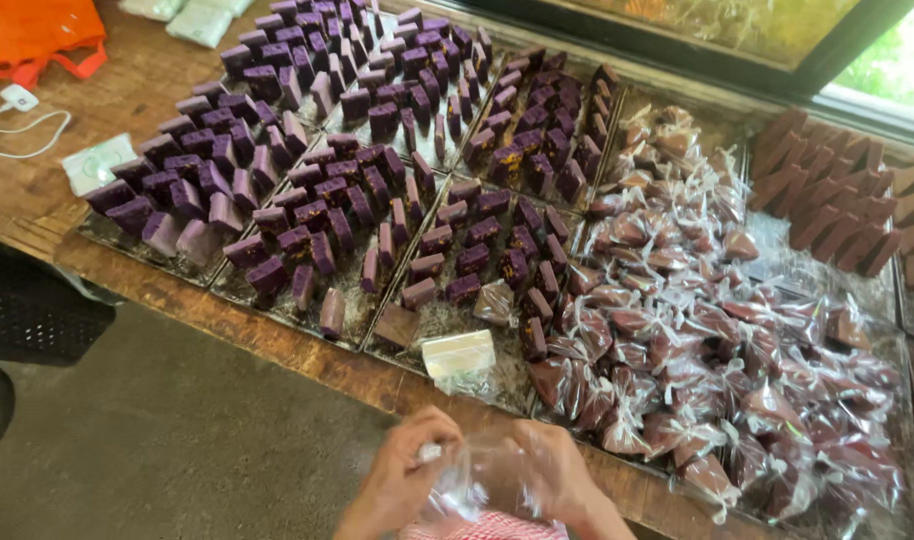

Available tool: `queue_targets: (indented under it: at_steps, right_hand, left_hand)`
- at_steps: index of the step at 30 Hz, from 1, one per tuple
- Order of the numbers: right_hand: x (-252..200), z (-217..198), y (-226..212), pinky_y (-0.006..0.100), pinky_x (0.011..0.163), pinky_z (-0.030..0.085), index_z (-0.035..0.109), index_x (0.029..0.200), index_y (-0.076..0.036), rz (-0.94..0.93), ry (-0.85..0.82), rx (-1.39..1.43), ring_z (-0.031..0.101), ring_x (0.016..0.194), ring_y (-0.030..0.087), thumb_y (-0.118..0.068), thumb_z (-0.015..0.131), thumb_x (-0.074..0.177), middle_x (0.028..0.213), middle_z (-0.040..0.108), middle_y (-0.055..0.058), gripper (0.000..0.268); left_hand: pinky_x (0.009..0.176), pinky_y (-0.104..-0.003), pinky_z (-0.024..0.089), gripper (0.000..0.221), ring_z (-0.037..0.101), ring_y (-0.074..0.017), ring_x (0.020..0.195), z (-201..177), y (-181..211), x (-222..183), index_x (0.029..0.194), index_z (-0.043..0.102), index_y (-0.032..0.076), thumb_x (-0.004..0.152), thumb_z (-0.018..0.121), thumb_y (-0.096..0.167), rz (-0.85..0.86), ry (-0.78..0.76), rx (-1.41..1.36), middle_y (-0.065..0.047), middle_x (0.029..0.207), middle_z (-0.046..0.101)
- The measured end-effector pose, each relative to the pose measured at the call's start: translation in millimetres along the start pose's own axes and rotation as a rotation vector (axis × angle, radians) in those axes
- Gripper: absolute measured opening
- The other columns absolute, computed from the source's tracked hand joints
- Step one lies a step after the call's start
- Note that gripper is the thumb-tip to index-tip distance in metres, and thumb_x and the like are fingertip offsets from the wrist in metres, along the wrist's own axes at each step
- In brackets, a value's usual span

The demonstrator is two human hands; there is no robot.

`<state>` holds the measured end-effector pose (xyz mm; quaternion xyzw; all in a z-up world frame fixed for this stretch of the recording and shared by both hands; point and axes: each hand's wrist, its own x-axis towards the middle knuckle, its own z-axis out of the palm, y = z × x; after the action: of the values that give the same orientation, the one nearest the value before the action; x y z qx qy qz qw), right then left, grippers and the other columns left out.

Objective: The person packages triangular bars by opening plastic bags, inserting the bars inside, and tying the bags closed by hand.

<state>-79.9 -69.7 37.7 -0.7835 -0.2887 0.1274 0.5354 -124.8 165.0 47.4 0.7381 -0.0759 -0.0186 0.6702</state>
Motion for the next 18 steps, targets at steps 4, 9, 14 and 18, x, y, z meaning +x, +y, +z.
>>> queue_targets:
  at_steps: [4,9,14,18]
  right_hand:
    - [3,25,1,0.044,0.059,0.046,0.065,0.091,-0.004,0.53,-0.007,0.219,0.058,0.068,0.04,-0.013,0.053,0.1,0.075,0.067,0.019,0.018]
    - [7,17,-14,0.045,0.066,0.052,0.066,0.091,-0.005,-0.031,0.094,-0.404,0.067,0.077,0.04,-0.007,0.065,0.087,0.082,0.069,0.014,0.005]
    - [7,2,-34,0.043,0.069,0.051,0.055,0.092,-0.005,-0.474,0.369,-0.336,0.064,0.083,0.043,-0.007,0.066,0.091,0.095,0.067,0.019,0.011]
    - [0,10,-3,0.04,0.057,0.05,0.063,0.088,-0.002,0.205,0.209,0.035,0.061,0.067,0.035,-0.011,0.068,0.096,0.072,0.063,0.013,0.013]
  left_hand:
    - [0.043,-0.025,0.04,0.012,0.055,-0.0156,0.057,40,-37,6,0.092,0.073,0.005,0.098,0.064,0.011,-0.489,0.084,-0.681,-0.007,0.075,0.068]
    - [0.062,-0.035,0.052,0.015,0.069,-0.0267,0.068,45,-48,3,0.098,0.075,0.0,0.085,0.069,0.006,-0.084,0.168,0.276,-0.013,0.077,0.068]
    - [0.073,-0.041,0.053,0.02,0.068,-0.0355,0.082,32,-28,4,0.095,0.071,-0.001,0.075,0.071,0.001,-0.003,-0.071,0.258,-0.018,0.088,0.066]
    - [0.074,-0.041,0.055,0.026,0.07,-0.0361,0.085,42,-25,12,0.101,0.072,0.002,0.075,0.068,0.001,0.042,-0.029,0.365,-0.015,0.091,0.07]
